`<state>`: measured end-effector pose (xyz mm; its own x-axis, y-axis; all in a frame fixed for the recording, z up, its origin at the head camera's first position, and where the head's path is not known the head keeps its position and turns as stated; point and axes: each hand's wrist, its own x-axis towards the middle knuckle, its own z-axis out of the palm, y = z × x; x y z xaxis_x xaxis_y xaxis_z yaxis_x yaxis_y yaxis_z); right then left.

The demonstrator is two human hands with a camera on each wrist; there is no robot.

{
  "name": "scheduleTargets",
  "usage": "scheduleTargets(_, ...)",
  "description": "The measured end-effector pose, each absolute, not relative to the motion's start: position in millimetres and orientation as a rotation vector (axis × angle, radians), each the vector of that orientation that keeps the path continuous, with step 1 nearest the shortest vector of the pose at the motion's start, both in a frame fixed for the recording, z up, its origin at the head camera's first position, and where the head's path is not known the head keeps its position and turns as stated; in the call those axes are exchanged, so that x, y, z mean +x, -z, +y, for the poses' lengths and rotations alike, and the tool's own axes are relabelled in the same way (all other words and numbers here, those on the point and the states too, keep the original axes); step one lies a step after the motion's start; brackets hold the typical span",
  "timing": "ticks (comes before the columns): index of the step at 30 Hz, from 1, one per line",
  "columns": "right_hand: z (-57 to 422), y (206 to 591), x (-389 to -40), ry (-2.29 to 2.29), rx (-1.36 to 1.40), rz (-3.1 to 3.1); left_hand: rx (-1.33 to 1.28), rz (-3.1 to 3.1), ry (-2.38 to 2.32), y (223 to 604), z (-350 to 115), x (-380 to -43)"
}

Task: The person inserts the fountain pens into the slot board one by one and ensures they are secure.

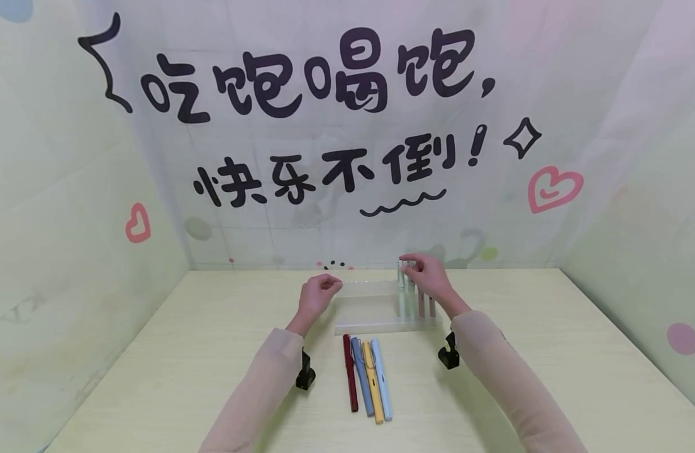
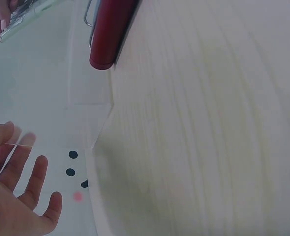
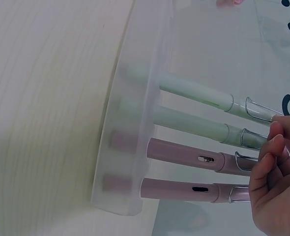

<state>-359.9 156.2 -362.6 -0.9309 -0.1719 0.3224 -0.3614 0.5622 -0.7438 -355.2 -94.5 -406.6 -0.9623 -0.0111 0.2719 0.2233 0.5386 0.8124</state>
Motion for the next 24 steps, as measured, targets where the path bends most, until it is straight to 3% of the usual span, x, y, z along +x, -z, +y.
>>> scheduleTargets(24,156.6,362.4,-360.0,-1.276,0.423,-2.606,-0.191,-2.518,1.389,406.5,-95.3,-355.1)
